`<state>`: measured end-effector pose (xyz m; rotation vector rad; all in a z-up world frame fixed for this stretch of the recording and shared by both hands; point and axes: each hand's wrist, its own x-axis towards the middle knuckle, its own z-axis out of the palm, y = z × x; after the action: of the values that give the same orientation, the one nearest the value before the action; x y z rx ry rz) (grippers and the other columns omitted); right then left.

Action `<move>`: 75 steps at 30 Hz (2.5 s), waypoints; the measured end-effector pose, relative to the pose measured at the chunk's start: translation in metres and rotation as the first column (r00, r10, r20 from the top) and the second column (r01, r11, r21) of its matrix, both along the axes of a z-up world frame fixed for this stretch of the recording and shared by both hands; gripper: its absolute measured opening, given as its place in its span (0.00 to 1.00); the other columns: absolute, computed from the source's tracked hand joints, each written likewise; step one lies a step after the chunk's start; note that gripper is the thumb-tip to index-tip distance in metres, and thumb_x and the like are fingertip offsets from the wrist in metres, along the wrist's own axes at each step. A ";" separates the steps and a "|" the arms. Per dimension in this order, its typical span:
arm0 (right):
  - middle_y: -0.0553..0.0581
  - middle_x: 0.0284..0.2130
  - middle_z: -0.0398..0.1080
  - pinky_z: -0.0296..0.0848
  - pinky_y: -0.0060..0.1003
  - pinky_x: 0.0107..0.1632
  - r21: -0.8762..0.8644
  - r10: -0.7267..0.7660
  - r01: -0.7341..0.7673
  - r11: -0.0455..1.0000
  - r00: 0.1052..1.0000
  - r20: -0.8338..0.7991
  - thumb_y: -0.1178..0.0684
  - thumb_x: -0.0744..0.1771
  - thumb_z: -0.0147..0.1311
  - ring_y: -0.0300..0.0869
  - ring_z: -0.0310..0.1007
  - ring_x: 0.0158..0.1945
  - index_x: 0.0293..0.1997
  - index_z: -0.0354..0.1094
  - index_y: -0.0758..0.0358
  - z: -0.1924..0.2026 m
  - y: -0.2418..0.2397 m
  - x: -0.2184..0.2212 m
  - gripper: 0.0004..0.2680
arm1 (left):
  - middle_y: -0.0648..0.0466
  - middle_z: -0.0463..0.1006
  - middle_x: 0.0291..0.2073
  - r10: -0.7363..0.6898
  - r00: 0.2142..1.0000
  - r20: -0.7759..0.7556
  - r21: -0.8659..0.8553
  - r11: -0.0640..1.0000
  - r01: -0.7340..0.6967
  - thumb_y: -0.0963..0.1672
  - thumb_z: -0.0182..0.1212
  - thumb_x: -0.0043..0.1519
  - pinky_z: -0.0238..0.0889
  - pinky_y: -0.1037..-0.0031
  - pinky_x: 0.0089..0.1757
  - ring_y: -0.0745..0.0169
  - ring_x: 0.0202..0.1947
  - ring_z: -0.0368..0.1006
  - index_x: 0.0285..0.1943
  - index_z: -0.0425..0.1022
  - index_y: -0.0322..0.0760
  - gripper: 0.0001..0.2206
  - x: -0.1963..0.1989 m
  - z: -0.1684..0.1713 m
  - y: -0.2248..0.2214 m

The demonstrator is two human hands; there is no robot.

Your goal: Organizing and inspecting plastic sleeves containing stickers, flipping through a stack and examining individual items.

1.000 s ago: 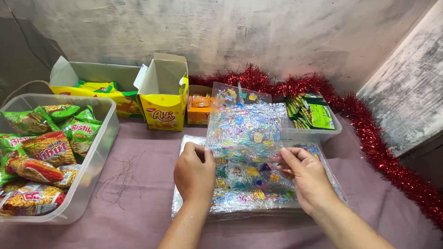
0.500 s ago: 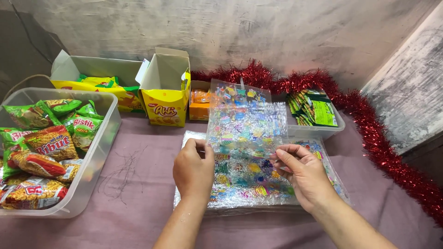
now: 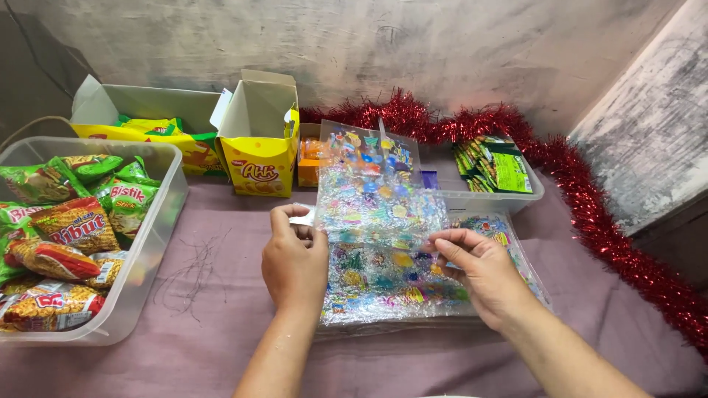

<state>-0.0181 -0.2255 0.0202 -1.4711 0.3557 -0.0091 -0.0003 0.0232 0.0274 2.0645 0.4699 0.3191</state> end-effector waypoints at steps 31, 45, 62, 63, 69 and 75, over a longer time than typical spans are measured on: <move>0.62 0.50 0.78 0.72 0.41 0.48 -0.113 0.322 -0.326 0.939 0.945 -0.056 0.59 0.69 0.49 0.49 0.79 0.46 0.59 0.72 0.70 0.023 -0.032 -0.013 0.12 | 0.61 0.82 0.25 -0.131 0.984 0.124 0.033 0.991 0.128 0.43 0.64 0.56 0.69 0.64 0.40 0.59 0.31 0.81 0.45 0.71 0.51 0.10 -0.010 -0.025 -0.007; 0.64 0.53 0.78 0.72 0.42 0.49 -0.091 0.305 -0.308 0.947 0.951 -0.047 0.59 0.69 0.50 0.51 0.78 0.46 0.59 0.72 0.70 0.022 -0.025 -0.017 0.13 | 0.60 0.81 0.24 -0.024 0.983 0.183 0.027 0.999 0.020 0.45 0.64 0.59 0.69 0.61 0.38 0.55 0.31 0.81 0.40 0.72 0.49 0.06 -0.011 -0.033 -0.006; 0.62 0.42 0.77 0.75 0.34 0.40 0.020 0.077 -0.078 0.997 0.996 0.052 0.58 0.66 0.60 0.45 0.79 0.36 0.53 0.74 0.70 0.018 -0.004 -0.007 0.11 | 0.56 0.87 0.31 -0.065 0.992 0.108 0.106 0.993 0.054 0.46 0.63 0.59 0.73 0.56 0.40 0.50 0.37 0.84 0.39 0.81 0.46 0.05 -0.018 -0.013 -0.016; 0.62 0.42 0.77 0.75 0.34 0.40 0.019 0.082 -0.083 0.996 0.995 0.057 0.58 0.66 0.60 0.45 0.79 0.36 0.53 0.74 0.70 0.009 -0.009 -0.004 0.11 | 0.56 0.87 0.31 -0.060 0.992 0.113 0.105 0.993 0.049 0.46 0.63 0.59 0.73 0.56 0.40 0.50 0.37 0.84 0.39 0.81 0.46 0.05 -0.018 -0.012 -0.015; 0.72 0.35 0.79 0.78 0.39 0.42 0.085 0.001 -0.014 0.996 0.987 0.160 0.65 0.65 0.60 0.50 0.78 0.37 0.43 0.74 0.77 0.002 -0.008 0.007 0.06 | 0.66 0.83 0.31 -0.029 0.995 -0.096 0.073 0.997 0.036 0.49 0.61 0.59 0.66 0.58 0.36 0.58 0.35 0.78 0.47 0.72 0.55 0.09 -0.007 0.000 -0.011; 0.73 0.32 0.78 0.75 0.38 0.37 0.061 -0.046 0.039 0.997 0.993 0.107 0.62 0.65 0.61 0.51 0.74 0.29 0.44 0.76 0.77 0.014 -0.002 0.002 0.07 | 0.62 0.84 0.32 -0.013 0.999 -0.038 0.020 1.000 0.014 0.50 0.55 0.64 0.66 0.55 0.35 0.52 0.35 0.79 0.51 0.71 0.54 0.09 -0.004 0.003 -0.016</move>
<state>-0.0157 -0.2272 0.0341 -1.3987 0.2966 -0.1113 -0.0044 0.0071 0.0303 2.0962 0.4773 0.2782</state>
